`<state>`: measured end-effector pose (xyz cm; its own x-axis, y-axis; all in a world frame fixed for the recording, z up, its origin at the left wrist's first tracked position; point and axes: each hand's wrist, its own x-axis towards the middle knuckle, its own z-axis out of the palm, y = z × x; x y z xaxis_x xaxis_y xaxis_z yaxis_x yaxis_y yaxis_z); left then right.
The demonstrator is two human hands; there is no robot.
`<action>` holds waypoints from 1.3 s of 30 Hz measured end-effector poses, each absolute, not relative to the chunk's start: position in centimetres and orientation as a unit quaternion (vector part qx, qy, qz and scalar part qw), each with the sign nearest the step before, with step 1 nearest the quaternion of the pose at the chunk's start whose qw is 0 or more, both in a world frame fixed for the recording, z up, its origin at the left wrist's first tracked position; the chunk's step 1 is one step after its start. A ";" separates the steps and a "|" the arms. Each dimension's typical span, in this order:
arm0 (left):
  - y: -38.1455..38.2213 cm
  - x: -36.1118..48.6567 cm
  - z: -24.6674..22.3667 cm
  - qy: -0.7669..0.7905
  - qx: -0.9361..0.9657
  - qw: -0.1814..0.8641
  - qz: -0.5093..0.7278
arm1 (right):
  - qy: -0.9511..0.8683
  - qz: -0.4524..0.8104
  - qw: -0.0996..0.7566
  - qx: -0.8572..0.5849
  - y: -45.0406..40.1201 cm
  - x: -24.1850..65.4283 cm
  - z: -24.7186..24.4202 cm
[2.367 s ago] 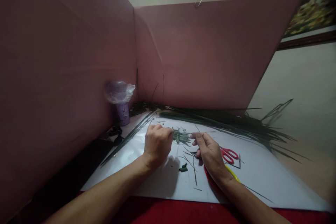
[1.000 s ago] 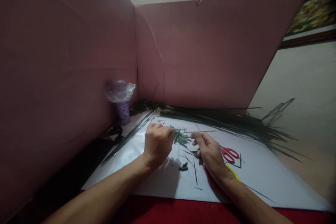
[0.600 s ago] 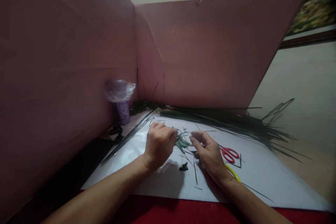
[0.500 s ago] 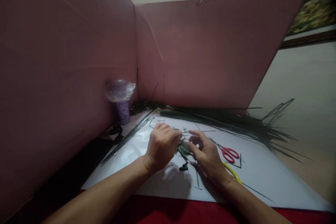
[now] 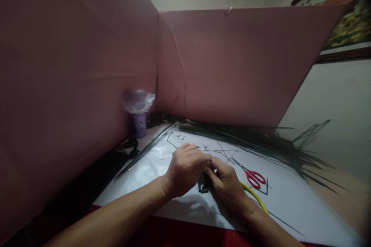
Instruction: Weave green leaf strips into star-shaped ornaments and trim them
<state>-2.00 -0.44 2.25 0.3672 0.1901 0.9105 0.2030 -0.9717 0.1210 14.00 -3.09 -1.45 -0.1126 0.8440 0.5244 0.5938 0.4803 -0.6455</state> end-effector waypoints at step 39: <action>-0.9 -1.4 1.4 -0.242 -0.799 -0.169 -0.523 | -0.364 0.557 0.644 -0.377 -4.4 12.5 0.8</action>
